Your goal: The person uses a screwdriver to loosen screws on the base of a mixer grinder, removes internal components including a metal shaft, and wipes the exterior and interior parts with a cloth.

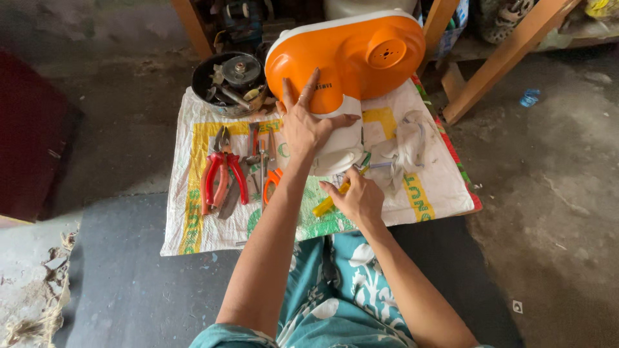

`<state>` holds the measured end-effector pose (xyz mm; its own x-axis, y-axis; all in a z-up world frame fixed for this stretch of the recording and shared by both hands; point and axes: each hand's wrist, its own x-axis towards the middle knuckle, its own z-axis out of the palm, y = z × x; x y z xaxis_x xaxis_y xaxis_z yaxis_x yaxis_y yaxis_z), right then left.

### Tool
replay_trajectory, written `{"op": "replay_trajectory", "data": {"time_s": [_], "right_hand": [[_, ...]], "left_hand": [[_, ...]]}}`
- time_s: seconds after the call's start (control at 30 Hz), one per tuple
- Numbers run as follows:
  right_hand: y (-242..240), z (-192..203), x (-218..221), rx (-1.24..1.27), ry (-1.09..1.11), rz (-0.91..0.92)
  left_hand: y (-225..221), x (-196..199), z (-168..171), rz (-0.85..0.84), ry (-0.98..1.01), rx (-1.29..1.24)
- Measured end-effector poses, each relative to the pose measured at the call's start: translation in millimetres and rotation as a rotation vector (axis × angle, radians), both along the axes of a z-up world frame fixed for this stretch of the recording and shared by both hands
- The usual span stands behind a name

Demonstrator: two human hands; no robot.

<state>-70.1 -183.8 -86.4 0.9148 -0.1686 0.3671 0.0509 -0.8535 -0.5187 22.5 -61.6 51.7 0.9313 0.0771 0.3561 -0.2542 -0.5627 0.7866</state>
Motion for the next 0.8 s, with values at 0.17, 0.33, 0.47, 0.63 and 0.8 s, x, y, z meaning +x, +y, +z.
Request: {"op": "replay_trajectory", "data": {"time_s": [0.17, 0.33, 0.47, 0.63, 0.8], "right_hand": [[14.6, -6.2, -18.9, 0.142, -0.159, -0.115], [14.8, 16.4, -51.0, 0.876, -0.426, 0.091], [37.5, 30.1, -71.0, 0.991, -0.303, 0.207], [41.9, 52.7, -73.7, 1.377, 0.098, -0.003], [22.1, 77.0, -98.8, 1.484, 0.207, 0.09]], "left_hand": [[-4.1, -1.6, -0.4, 0.012, 0.045, -0.02], [-2.6, -2.3, -2.0, -0.007, 0.04, -0.033], [-0.3, -1.6, 3.0, 0.008, 0.053, 0.027], [1.1, -11.8, 11.5, 0.0, 0.068, 0.022], [0.3, -9.9, 9.9, -0.022, 0.12, -0.039]]}}
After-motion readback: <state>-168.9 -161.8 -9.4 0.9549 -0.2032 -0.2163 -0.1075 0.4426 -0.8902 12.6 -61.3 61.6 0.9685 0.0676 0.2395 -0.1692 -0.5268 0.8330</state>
